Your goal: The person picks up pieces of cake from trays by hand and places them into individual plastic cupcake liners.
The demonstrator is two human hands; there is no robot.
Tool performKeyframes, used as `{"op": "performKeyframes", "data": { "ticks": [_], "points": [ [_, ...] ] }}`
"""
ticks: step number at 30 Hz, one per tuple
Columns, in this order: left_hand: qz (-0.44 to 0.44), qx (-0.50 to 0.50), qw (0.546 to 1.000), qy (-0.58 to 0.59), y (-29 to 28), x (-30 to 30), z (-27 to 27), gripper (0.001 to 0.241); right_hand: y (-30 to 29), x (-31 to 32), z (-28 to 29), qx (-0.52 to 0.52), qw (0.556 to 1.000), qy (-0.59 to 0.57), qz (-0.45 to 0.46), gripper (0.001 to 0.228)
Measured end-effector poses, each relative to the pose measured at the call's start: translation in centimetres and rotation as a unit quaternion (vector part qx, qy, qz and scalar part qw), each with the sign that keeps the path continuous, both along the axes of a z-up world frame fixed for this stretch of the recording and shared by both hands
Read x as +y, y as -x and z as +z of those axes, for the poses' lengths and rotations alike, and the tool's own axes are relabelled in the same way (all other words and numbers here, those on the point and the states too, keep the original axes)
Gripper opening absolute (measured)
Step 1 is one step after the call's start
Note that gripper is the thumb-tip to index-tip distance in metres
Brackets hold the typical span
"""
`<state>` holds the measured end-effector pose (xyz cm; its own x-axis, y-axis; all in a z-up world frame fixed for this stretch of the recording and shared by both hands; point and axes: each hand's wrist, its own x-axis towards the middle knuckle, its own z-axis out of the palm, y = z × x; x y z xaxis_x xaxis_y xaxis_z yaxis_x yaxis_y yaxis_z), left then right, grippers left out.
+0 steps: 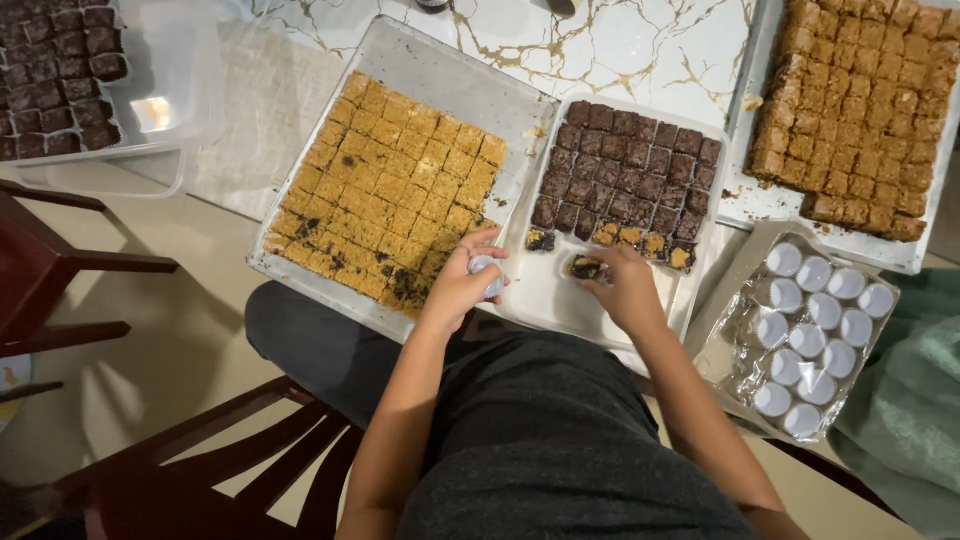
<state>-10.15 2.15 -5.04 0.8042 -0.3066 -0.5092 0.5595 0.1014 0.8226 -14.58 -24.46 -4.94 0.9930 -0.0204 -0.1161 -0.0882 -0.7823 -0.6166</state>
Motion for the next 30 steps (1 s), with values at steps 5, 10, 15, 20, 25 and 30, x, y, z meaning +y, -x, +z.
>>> {"op": "performKeyframes", "data": {
  "ticks": [5,10,15,20,25,30],
  "points": [
    [0.001,-0.016,1.0,-0.011,1.0,0.6,-1.2,0.055,-0.6,1.7,-1.2,-0.068,0.997,-0.013,-0.043,0.042],
    [-0.022,-0.021,1.0,0.002,1.6,-0.6,-2.1,0.052,-1.5,3.0,-1.4,-0.097,0.99,-0.089,-0.04,0.037],
    [-0.126,-0.087,0.968,-0.198,1.7,-3.2,-0.5,0.033,-1.9,3.3,-1.5,-0.15,0.981,-0.116,-0.042,0.035],
    [-0.126,-0.204,0.95,-0.198,0.4,-5.7,-1.5,0.037,-1.5,3.3,-2.6,-0.181,0.976,-0.109,-0.045,0.028],
    [-0.246,-0.038,0.927,-0.28,-0.5,-7.2,-1.7,0.041,-1.1,3.5,-3.0,-0.174,0.979,-0.078,-0.075,0.022],
    [-0.122,-0.06,0.967,-0.214,-0.2,-7.7,-2.4,0.066,-1.1,3.7,-3.7,-0.19,0.973,-0.106,-0.071,0.019]
  ]
}}
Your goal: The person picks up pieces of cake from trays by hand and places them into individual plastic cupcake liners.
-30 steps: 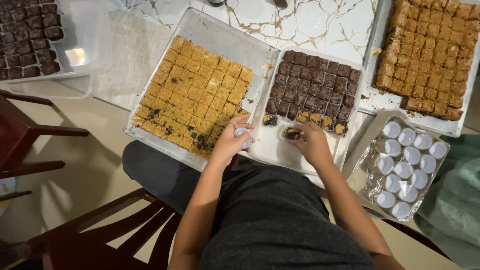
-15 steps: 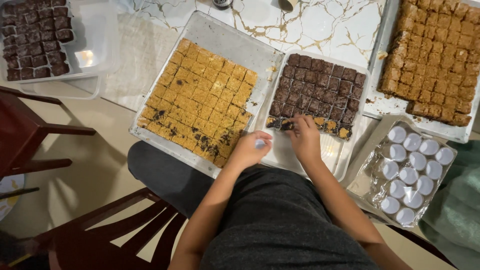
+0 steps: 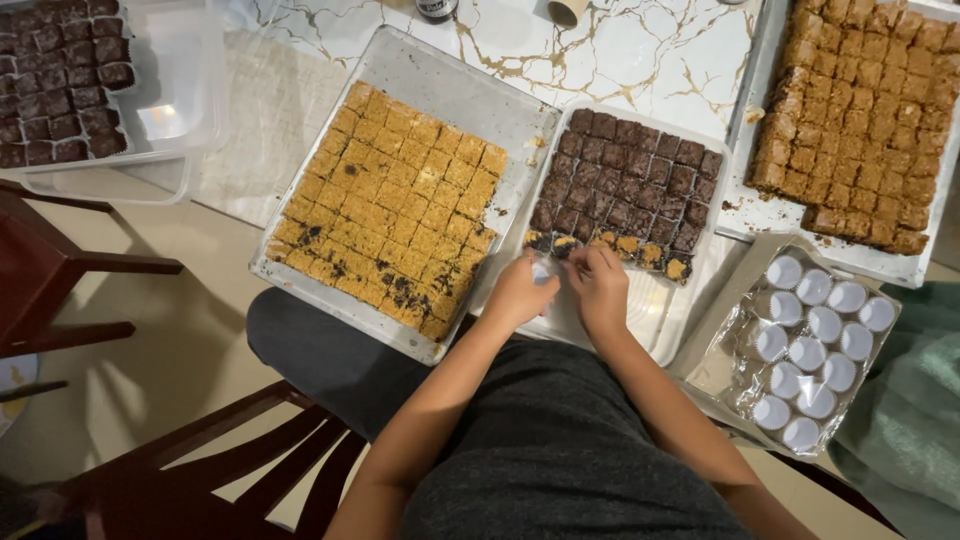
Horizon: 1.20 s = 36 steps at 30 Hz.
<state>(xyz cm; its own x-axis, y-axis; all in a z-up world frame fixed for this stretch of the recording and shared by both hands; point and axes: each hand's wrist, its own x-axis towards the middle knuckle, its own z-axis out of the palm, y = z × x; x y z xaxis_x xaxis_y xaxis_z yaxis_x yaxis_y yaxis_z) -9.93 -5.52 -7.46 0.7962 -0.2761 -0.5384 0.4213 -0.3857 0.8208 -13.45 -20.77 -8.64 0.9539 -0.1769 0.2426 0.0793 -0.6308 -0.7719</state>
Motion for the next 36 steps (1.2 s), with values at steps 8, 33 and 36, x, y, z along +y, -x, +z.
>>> {"op": "performKeyframes", "data": {
  "ticks": [8,33,36],
  "points": [
    [-0.005,-0.039,0.999,-0.015,0.0,3.0,2.9,0.062,0.1,0.0,0.3,0.018,1.0,-0.021,0.011,0.02],
    [0.135,-0.163,0.956,0.204,1.7,6.4,1.9,0.018,-0.5,4.3,8.0,0.094,0.97,-0.184,0.126,0.019],
    [0.142,-0.21,0.95,0.185,2.0,6.5,1.8,0.018,-0.9,4.6,8.0,0.196,0.947,-0.233,0.099,0.022]
  ]
}}
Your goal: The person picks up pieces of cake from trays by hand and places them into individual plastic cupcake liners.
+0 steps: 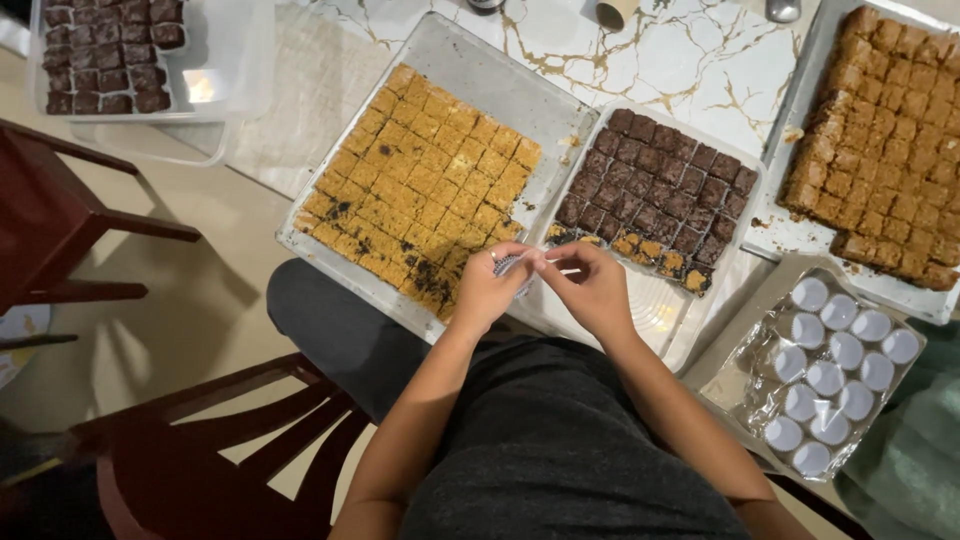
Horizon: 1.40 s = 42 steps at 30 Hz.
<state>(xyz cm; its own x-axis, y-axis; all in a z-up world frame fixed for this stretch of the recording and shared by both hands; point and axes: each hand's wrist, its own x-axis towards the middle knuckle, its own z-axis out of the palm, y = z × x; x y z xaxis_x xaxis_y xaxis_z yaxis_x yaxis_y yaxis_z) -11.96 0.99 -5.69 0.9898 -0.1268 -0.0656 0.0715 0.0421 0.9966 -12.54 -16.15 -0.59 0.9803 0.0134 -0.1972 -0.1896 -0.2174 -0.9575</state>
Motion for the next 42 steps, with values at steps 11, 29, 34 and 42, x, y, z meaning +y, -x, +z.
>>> {"op": "performKeyframes", "data": {
  "ticks": [11,29,34,42],
  "points": [
    [0.09,0.097,0.991,-0.011,0.3,3.0,-2.7,0.029,-4.5,0.0,-5.0,-0.047,0.996,0.042,0.063,0.015],
    [0.257,0.122,0.92,-0.269,3.8,12.8,-5.3,0.039,-8.3,2.8,-10.2,-0.219,0.792,0.539,0.186,0.019],
    [0.217,0.148,0.932,-0.248,2.2,11.3,-4.0,0.039,-8.4,2.8,-10.4,-0.181,0.796,0.537,0.211,0.025],
    [0.204,0.136,0.952,-0.182,0.8,9.9,-2.5,0.036,-8.0,3.1,-7.4,-0.095,0.867,0.439,0.217,0.033]
  ]
}}
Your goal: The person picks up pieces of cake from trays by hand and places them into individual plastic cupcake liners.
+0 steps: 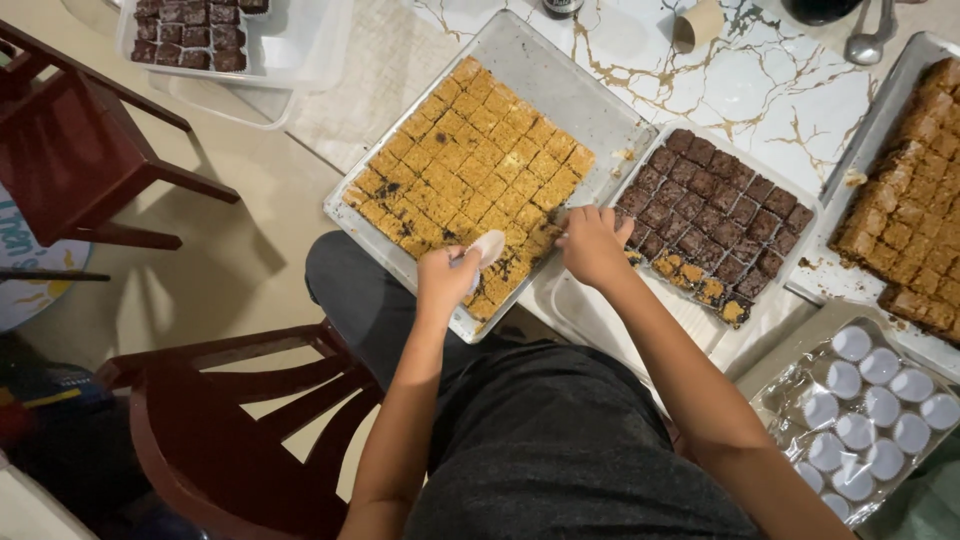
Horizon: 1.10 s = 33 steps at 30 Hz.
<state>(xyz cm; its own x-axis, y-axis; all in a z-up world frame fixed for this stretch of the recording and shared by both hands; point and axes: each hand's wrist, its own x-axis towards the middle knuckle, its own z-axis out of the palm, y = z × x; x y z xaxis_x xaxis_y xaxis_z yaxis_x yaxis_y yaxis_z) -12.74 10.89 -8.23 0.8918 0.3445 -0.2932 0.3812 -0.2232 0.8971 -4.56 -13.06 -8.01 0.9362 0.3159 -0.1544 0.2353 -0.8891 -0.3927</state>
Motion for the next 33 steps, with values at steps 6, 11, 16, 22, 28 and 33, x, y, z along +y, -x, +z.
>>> {"op": "performKeyframes", "data": {
  "ticks": [6,11,16,22,28,33],
  "points": [
    [0.01,0.009,1.0,0.028,0.2,0.2,-0.3,0.036,2.0,2.5,3.7,0.083,0.979,-0.184,-0.023,0.029],
    [0.031,0.016,0.999,0.031,0.4,0.2,0.9,0.037,2.9,3.0,4.5,0.003,0.977,-0.206,0.061,0.048],
    [0.029,0.037,0.998,0.032,0.4,0.2,0.8,0.038,2.6,2.7,5.4,-0.071,0.973,-0.164,0.149,0.063],
    [0.016,0.027,0.999,0.014,0.2,0.1,-1.1,0.039,1.5,2.3,5.0,-0.151,0.97,0.034,0.187,0.047],
    [-0.006,0.01,1.0,0.018,-0.1,-0.9,0.1,0.036,1.0,1.2,3.8,-0.026,0.946,-0.312,0.081,0.044],
    [-0.054,-0.102,0.993,-0.006,-1.1,-2.1,-3.5,0.03,1.9,2.2,2.8,0.058,0.875,-0.464,0.129,0.049]
  ]
}}
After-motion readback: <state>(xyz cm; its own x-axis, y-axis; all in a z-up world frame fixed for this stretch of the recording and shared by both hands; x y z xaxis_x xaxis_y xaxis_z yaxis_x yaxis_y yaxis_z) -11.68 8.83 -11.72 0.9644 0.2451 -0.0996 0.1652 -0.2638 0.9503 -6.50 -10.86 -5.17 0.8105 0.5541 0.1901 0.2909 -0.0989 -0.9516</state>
